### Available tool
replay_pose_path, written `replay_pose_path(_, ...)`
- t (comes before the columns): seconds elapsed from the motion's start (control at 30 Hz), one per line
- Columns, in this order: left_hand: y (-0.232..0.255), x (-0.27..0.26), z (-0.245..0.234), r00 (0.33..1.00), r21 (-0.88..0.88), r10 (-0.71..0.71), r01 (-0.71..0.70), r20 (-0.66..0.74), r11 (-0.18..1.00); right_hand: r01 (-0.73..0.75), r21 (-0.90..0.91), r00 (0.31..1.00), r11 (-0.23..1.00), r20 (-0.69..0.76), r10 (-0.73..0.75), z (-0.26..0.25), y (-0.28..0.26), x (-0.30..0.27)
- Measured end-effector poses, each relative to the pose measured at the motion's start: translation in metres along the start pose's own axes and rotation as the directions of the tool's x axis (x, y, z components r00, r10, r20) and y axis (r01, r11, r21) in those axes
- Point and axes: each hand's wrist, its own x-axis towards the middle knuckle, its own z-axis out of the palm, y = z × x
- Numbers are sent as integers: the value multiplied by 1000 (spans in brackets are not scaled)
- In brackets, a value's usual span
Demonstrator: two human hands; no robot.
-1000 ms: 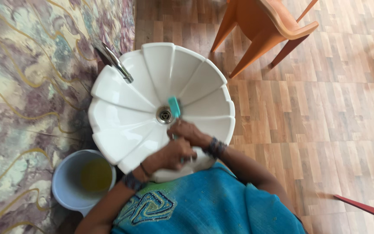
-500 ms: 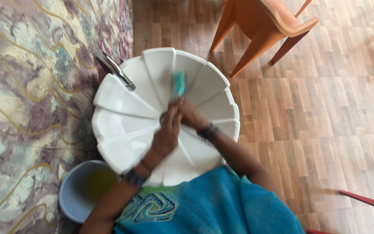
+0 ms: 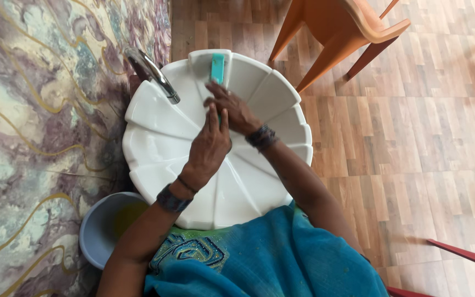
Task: The person scrubs a white pedestal sink with a teal brush, repeatedly applying a yellow liquid from a nearby bucket to the basin and scrubbing the interior surfaces and drain area.
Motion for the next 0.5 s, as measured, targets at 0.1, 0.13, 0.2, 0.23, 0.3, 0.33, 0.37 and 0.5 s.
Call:
replay_pose_path(0.1, 21, -53, 10, 990, 78, 46, -57, 130, 995, 135, -910, 904, 393, -49, -424, 36, -35, -57)
replay_pose_path(0.13, 38, -79, 10, 989, 121, 55, -72, 136, 990, 176, -538, 984, 824, 98, -146, 46, -53, -76)
replay_pose_path(0.2, 47, -99, 13, 980, 99, 67, -86, 188, 991, 5, -8, 943, 1000, 333, -2, 50, -63, -90)
replay_pose_path(0.23, 47, -104, 13, 970, 35, 72, -83, 232, 996, 23, 11, 954, 1000, 299, -25, 47, -64, -95)
replay_pose_path(0.3, 49, -100, 12, 959, -20, 56, -53, 278, 998, 6, 83, 959, 997, 283, -29, 43, -67, -100)
replay_pose_path(0.33, 40, -83, 13, 964, 8, 37, -41, 262, 999, -16, 125, 959, 992, 283, -20, 41, -52, -79)
replay_pose_path(0.37, 32, -63, 14, 984, 165, 55, -84, 171, 983, -38, 167, 959, 985, 283, -11, 37, -38, -56)
replay_pose_path(0.5, -1, 0, 4, 999, 240, 21, -27, 29, 970, -56, 103, 987, 993, 157, 39, -2, -3, 20)
